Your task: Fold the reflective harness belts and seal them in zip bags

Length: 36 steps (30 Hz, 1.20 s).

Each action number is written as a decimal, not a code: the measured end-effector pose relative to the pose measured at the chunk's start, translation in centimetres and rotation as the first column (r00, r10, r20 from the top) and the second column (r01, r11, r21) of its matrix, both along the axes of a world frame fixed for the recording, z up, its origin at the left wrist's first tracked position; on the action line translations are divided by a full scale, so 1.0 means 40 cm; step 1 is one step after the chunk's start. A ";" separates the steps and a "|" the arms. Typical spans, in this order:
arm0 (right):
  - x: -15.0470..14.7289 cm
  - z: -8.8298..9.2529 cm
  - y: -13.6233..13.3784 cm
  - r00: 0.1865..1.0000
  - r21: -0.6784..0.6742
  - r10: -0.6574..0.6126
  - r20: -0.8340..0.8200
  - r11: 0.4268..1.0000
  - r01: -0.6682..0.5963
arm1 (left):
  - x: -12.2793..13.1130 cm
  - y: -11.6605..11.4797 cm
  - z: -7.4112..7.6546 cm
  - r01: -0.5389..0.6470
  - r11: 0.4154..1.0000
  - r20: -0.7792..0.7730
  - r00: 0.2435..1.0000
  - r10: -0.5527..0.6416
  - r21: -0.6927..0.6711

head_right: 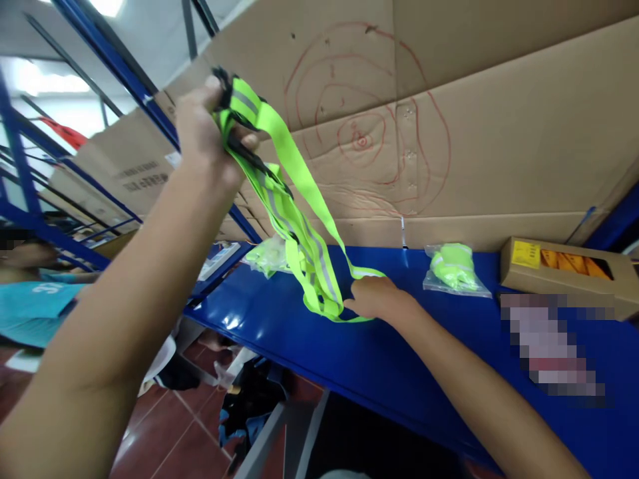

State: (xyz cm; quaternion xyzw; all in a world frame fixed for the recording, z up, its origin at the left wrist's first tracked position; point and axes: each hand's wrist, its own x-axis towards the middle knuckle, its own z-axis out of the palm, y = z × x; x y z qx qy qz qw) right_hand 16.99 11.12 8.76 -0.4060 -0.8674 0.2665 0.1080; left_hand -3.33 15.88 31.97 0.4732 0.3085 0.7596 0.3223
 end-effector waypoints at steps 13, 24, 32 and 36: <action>0.099 0.189 -0.079 0.515 0.566 0.319 -0.796 0.693 0.446 | 0.277 -0.177 -0.094 0.196 0.972 -0.134 0.968 -0.213 -0.129; 0.093 0.177 -0.055 0.597 0.524 0.181 -0.782 0.710 0.471 | 0.300 -0.138 -0.133 0.086 0.996 -0.101 0.991 -0.083 0.033; 0.116 0.171 -0.034 0.395 0.285 0.028 -0.918 0.739 0.610 | 0.192 -0.039 -0.115 -0.068 0.956 -0.145 0.983 0.113 0.284; 0.112 0.166 -0.013 0.349 0.272 0.042 -0.936 0.716 0.643 | 0.120 0.021 -0.108 -0.219 0.948 -0.166 0.951 0.260 0.231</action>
